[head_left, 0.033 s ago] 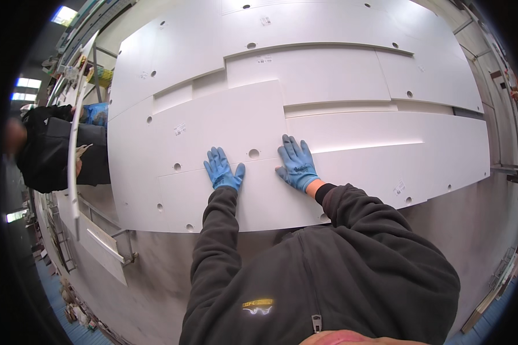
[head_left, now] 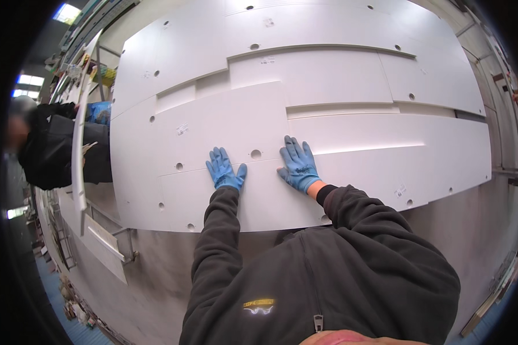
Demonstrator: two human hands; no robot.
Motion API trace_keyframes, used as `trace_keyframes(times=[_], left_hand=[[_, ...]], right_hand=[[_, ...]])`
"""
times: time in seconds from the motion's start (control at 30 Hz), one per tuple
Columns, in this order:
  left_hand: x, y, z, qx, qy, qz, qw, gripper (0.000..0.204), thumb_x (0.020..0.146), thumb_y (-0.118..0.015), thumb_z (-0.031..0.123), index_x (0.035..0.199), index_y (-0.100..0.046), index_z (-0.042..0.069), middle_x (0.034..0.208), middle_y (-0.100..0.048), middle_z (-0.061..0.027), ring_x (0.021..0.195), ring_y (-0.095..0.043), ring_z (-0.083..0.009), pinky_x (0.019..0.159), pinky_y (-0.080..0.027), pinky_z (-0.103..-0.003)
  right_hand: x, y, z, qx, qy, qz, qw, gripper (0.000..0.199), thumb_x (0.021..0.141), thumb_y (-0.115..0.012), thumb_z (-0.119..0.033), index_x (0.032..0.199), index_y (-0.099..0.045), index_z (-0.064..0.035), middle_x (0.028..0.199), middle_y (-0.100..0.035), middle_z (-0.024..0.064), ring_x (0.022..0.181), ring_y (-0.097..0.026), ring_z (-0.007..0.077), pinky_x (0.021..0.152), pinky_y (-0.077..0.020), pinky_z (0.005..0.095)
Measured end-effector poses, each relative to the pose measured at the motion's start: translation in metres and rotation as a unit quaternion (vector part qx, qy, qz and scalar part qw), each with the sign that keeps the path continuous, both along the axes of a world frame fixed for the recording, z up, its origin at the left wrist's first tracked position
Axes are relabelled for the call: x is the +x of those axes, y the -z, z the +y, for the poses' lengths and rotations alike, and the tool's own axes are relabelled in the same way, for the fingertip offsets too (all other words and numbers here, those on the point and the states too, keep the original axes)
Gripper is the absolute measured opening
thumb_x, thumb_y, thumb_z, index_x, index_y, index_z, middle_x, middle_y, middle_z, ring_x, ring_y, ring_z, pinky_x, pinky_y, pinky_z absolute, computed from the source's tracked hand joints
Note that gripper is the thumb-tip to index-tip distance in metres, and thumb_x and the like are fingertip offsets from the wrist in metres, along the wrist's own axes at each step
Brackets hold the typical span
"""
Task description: The person lifts and stacks white flat panels on a workbench, aligning them by hand. The person also places a dark rectangular panel and a long brown trim piece on top of the stack.
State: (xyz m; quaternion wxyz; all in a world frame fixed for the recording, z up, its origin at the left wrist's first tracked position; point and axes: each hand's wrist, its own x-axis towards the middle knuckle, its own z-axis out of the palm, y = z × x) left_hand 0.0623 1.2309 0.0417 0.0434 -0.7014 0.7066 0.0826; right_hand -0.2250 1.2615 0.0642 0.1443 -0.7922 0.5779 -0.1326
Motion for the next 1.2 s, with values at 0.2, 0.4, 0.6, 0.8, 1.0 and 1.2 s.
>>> trace_keyframes(times=[0.2, 0.4, 0.6, 0.8, 1.0, 1.2], left_hand=[[0.003, -0.008, 0.001, 0.002, -0.013, 0.039, 0.999, 0.104, 0.088, -0.060, 0.059, 0.164, -0.015, 0.004, 0.172, -0.009, -0.0186, 0.160, -0.003, -0.0336, 0.128, 0.002, -0.053], [0.012, 0.011, 0.009, -0.123, -0.041, 0.137, 0.982, 0.069, 0.097, -0.061, 0.029, 0.156, -0.038, 0.001, 0.163, -0.035, -0.0205, 0.153, -0.030, -0.0314, 0.127, -0.018, -0.046], [0.073, 0.016, 0.027, -0.309, -0.369, 0.653, 0.585, 0.038, 0.103, -0.054, 0.007, 0.139, -0.056, -0.004, 0.138, -0.062, -0.0150, 0.120, -0.063, -0.0239, 0.105, -0.051, -0.036], [0.140, -0.079, -0.009, -0.268, -0.293, 0.835, 0.382, 0.049, 0.104, -0.056, 0.025, 0.145, -0.051, -0.002, 0.142, -0.059, -0.0172, 0.126, -0.059, -0.0314, 0.107, -0.048, -0.043], [0.159, -0.120, -0.046, -0.115, -0.205, 0.913, 0.333, 0.052, 0.102, -0.057, 0.027, 0.146, -0.050, -0.002, 0.144, -0.058, -0.0181, 0.128, -0.057, -0.0335, 0.109, -0.046, -0.047], [0.165, -0.123, -0.036, -0.026, -0.165, 0.933, 0.318, 0.055, 0.101, -0.058, 0.028, 0.146, -0.050, -0.002, 0.146, -0.056, -0.0189, 0.131, -0.054, -0.0356, 0.111, -0.043, -0.051]], right_hand=[[0.006, 0.003, -0.001, 0.020, -0.007, 0.037, 0.999, 0.068, 0.091, -0.057, -0.047, 0.142, -0.050, -0.0028, 0.167, -0.023, 0.0225, 0.155, -0.023, 0.0368, 0.124, -0.0141, 0.0586], [0.008, 0.003, 0.000, -0.011, -0.005, 0.025, 1.000, 0.065, 0.088, -0.064, -0.042, 0.138, -0.051, -0.0043, 0.165, -0.029, 0.0234, 0.152, -0.029, 0.0379, 0.122, -0.0185, 0.0588], [0.009, -0.013, -0.001, -0.168, -0.007, -0.097, 0.981, 0.067, 0.098, -0.056, -0.050, 0.144, -0.047, -0.0025, 0.160, -0.038, 0.0245, 0.148, -0.037, 0.0403, 0.121, -0.0259, 0.0555], [0.057, -0.059, -0.026, 0.296, 0.054, -0.770, 0.563, 0.067, 0.107, -0.052, -0.044, 0.157, -0.034, -0.0030, 0.154, -0.048, 0.0150, 0.141, -0.049, 0.0308, 0.117, -0.0399, 0.0406], [0.127, -0.109, -0.059, 0.486, 0.041, -0.810, 0.327, 0.040, 0.104, -0.059, -0.036, 0.135, -0.055, -0.0115, 0.133, -0.063, 0.0106, 0.118, -0.064, 0.0239, 0.099, -0.0550, 0.0414], [0.145, -0.118, -0.051, 0.433, 0.294, -0.707, 0.475, 0.036, 0.096, -0.070, -0.017, 0.123, -0.059, 0.0050, 0.109, -0.069, 0.0130, 0.095, -0.071, 0.0207, 0.085, -0.0608, 0.0348]])
